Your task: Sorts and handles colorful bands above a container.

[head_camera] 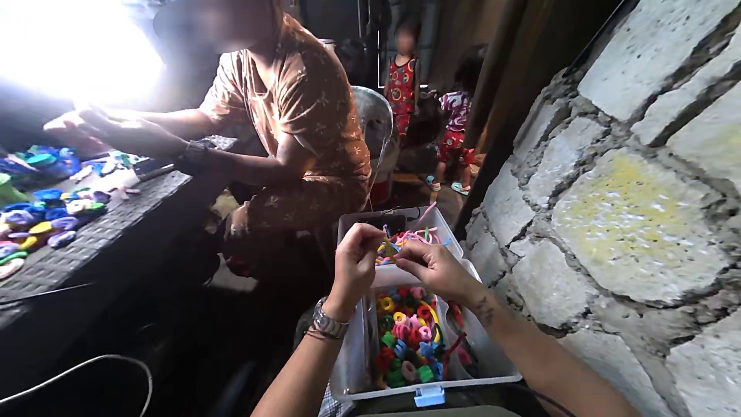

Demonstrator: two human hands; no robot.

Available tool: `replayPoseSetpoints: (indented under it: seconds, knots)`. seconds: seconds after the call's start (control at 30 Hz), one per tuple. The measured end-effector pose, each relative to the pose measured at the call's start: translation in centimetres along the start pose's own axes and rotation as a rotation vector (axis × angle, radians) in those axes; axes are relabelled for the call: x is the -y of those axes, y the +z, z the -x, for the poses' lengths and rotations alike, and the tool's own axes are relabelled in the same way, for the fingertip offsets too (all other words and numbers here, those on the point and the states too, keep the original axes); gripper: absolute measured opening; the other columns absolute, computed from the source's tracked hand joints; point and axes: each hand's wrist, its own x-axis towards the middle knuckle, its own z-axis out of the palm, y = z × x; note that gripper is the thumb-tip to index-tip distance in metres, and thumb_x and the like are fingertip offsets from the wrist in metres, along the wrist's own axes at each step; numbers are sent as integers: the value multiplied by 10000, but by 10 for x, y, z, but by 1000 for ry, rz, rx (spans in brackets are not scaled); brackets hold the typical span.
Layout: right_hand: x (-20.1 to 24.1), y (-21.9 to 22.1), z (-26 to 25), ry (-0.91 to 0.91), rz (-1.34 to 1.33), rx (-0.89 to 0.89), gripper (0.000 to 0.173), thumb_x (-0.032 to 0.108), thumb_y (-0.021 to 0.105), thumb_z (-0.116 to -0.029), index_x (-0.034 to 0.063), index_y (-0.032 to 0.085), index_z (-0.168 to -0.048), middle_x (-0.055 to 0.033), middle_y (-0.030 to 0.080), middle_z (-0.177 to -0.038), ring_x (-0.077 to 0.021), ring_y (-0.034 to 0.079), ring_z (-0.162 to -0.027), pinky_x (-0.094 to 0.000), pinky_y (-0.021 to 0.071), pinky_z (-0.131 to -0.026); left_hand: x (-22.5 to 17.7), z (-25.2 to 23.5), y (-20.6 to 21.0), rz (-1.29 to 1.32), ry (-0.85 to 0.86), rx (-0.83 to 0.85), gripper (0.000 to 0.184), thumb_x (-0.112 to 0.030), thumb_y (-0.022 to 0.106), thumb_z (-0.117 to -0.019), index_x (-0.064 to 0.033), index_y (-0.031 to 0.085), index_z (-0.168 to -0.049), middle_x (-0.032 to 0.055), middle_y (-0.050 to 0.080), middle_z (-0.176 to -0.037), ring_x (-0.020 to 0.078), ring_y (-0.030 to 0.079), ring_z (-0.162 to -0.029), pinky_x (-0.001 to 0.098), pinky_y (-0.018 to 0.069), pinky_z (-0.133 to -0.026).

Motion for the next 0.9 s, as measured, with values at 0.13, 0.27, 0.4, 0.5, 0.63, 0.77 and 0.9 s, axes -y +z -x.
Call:
replayPoseSetpoints:
  seconds: [0.13,0.27,0.4,0.5,0.63,0.77,0.9]
  knots:
    - [1,-1,4,-209,-257,-43,135,101,613,-984,-8,688,-954,55,655,-889,97,541,-763,-96,465,-696,-6,-6,-3,-172,-132,133,172,-32,537,-992,30,650,-1106,39,658,-993,17,617,-823,195,538,-760]
    - [-4,-1,4,-386,-126,-172,178,128,607,-1003,-20,681,-941,4,680,-878,71,566,-767,-104,480,-709,-13,-8,-1,-409,-310,300,275,-201,545,-1035,-3,728,-979,72,640,-893,105,606,-807,270,511,-763]
    - [-5,1,6,-460,352,-167,246,235,578,-1025,73,735,-928,-48,712,-822,-131,683,-785,-295,567,-728,-10,-9,-11,606,-602,157,378,-210,380,-1064,-81,708,-929,3,707,-921,95,674,-881,282,564,-844]
    - [-8,4,6,-421,486,-157,246,246,564,-1028,91,726,-925,-55,675,-769,-182,675,-727,-348,563,-656,-10,-6,-11,995,-650,190,301,-354,562,-1018,-167,749,-875,-13,732,-891,111,711,-888,313,586,-882]
    - [-4,-1,8,-545,442,-409,251,249,552,-1052,76,696,-940,-49,702,-811,-122,676,-761,-263,566,-704,-9,-6,-6,184,-287,225,284,-109,450,-1061,-23,694,-1178,30,692,-1125,66,665,-986,242,561,-890]
    - [1,-7,8,-581,421,-645,233,233,531,-1063,52,637,-963,-61,651,-806,-90,628,-743,-203,535,-712,-13,-2,1,-458,109,257,166,-150,615,-988,-77,763,-1011,52,723,-988,145,680,-950,422,509,-933]
    - [-3,-9,5,-407,421,-683,287,255,557,-1048,18,683,-946,-66,693,-824,-66,642,-738,-197,537,-700,-14,-4,-10,-184,74,164,292,-284,602,-1006,-79,718,-833,42,612,-1178,63,536,-1175,254,450,-1023]
